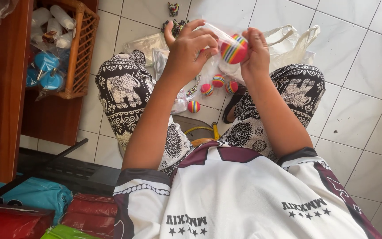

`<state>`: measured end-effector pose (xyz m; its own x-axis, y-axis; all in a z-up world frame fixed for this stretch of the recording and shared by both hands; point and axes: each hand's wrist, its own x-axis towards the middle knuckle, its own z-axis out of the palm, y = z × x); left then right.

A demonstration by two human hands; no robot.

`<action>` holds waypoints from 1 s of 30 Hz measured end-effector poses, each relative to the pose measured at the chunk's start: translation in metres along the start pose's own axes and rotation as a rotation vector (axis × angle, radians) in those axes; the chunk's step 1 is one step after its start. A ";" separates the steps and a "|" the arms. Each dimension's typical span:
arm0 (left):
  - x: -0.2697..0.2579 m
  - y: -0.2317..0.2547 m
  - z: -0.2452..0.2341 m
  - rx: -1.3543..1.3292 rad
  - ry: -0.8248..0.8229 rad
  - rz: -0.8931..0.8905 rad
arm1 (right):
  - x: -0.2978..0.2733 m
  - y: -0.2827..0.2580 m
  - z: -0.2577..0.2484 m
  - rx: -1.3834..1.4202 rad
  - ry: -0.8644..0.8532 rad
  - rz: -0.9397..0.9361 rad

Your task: Packaging small colorful pet toys into plastic bags

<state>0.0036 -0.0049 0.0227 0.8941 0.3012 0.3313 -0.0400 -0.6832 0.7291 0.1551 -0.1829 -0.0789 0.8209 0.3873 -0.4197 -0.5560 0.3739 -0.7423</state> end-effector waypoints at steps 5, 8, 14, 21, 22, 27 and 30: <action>-0.001 0.001 -0.008 0.122 -0.015 0.108 | -0.028 -0.008 0.028 -0.511 -0.224 -0.161; 0.000 0.000 -0.007 0.134 -0.021 0.154 | -0.026 -0.001 0.026 -0.566 -0.485 -0.050; -0.002 -0.002 -0.009 0.126 -0.042 0.168 | -0.016 0.017 0.020 -0.379 -0.608 0.118; -0.005 -0.017 0.007 0.126 0.220 -0.074 | -0.018 0.016 0.026 -0.343 -0.350 -0.303; -0.007 -0.022 0.010 0.128 0.221 -0.076 | -0.021 0.015 0.029 -0.342 -0.351 -0.301; -0.012 -0.041 0.044 -0.238 0.089 -0.348 | -0.031 0.015 0.036 -0.416 -0.255 -0.498; -0.008 -0.015 0.047 -0.204 0.144 -0.367 | -0.036 0.017 0.040 -0.429 -0.208 -0.534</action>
<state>0.0184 -0.0282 -0.0189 0.7951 0.5985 0.0981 0.1681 -0.3729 0.9125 0.1112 -0.1567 -0.0559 0.9007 0.4129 0.1351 0.0505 0.2094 -0.9765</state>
